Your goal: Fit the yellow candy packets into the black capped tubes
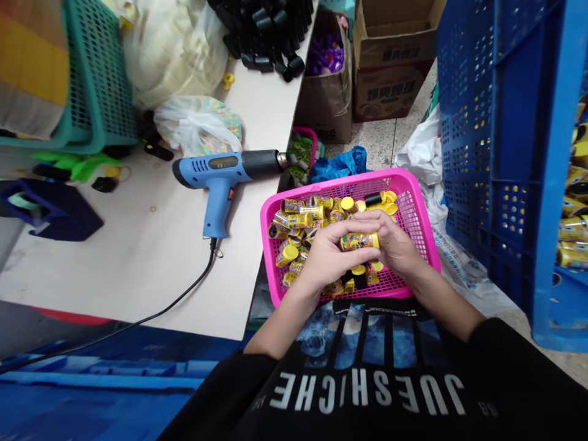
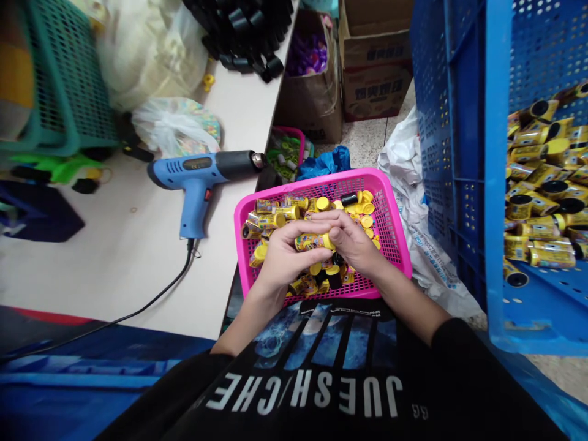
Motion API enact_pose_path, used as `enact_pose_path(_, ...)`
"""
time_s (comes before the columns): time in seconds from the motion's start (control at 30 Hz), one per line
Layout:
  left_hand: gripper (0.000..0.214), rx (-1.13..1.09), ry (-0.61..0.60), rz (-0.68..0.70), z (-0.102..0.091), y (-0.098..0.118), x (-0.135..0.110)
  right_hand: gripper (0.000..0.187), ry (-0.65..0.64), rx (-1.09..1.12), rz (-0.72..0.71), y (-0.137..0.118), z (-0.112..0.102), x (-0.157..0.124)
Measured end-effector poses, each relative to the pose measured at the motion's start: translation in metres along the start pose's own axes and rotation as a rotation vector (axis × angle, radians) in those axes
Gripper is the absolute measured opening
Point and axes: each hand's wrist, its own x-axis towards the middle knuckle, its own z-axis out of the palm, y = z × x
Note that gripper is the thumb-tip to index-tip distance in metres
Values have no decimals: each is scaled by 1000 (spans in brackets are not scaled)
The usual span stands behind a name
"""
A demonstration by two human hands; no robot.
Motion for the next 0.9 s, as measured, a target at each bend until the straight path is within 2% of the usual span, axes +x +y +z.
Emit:
enact_pose_path(0.1,43,-54,-7,-11,3,1,1,56,44,-23,30,0,-2,1)
enact_pose_path(0.17,42,-59,6,-39,5,2,2,56,58,8,61,-3,-3,1)
enact_pose_path(0.3,37,15,43,-39,4,2,1,56,-7,19,107,-8,-3,2)
enact_pose_path(0.43,40,13,46,27,3,-2,-1,57,-3,-25,63,-3,-1,0)
enact_pose_path(0.57,39,31,55,22,5,-7,-1,54,-21,-134,7,3,-1,-1)
enact_pose_path(0.67,36,84,51,46,6,-5,1,58,-68,-200,21,-2,-5,3)
enact_pose_path(0.77,35,242,64,125,-5,6,2,61,-72,-355,-7,-19,-12,7)
enact_pose_path(0.83,35,420,125,182,-23,15,-1,57,-16,-540,-69,-30,-18,9)
enact_pose_path(0.9,37,639,220,163,-43,22,-5,46,-29,-780,-60,-35,-25,7)
